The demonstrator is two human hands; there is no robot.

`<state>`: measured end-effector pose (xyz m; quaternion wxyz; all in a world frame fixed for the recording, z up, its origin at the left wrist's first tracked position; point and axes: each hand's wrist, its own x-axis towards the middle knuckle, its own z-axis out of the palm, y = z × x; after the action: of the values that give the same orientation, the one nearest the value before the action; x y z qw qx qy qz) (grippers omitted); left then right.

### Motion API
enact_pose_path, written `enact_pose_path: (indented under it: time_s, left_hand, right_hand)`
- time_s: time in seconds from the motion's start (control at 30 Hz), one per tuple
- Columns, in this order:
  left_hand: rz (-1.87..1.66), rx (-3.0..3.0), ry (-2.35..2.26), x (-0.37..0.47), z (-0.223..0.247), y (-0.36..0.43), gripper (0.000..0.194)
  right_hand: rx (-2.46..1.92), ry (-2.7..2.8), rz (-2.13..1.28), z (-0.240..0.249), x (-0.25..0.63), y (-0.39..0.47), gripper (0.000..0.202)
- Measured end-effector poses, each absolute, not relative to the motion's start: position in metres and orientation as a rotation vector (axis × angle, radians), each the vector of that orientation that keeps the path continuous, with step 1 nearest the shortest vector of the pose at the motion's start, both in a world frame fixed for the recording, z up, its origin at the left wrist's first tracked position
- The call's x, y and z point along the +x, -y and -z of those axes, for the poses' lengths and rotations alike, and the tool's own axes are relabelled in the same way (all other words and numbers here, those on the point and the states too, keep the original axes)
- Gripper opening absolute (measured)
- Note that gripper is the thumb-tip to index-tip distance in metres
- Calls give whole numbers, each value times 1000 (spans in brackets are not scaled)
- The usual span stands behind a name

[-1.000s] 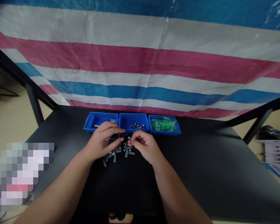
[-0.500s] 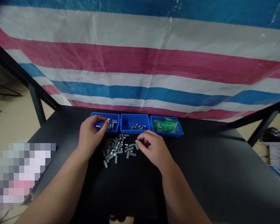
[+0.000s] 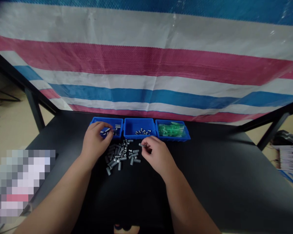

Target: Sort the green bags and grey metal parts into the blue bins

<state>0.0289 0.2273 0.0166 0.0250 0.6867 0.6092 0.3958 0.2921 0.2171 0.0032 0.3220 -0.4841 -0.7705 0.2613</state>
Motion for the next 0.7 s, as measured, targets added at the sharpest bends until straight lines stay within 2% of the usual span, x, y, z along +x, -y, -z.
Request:
enact_pose_path:
  time_s: [0.1, 0.2, 0.3, 0.4, 0.5, 0.6, 0.7]
  left_hand:
    - [-1278, 2265, -1469, 40, -24, -220, 12]
    - [-1107, 2361, -1043, 51, -27, -212, 18]
    - [-1018, 2363, -905, 58, -24, -209, 13]
    - [-1095, 2349, -1083, 54, -21, -211, 11]
    - [-1175, 2244, -1500, 44, -19, -217, 12]
    - [-1122, 2142, -1833, 34, -18, -223, 13]
    - [-1012, 2088, -2028, 29, -15, -227, 19]
  right_hand:
    - [-1085, 1890, -731, -6, 284, -214, 6]
    - [-966, 1776, -874, -4, 275, -210, 4]
    - [-933, 1725, -1017, -1, 271, -207, 7]
    - [-1050, 1741, -1002, 0, 275, -208, 7]
    - [-1244, 1987, -875, -2, 284, -213, 13]
    - [-1328, 2225, -807, -1, 290, -216, 24]
    - [-1350, 2278, -814, 1, 289, -218, 25]
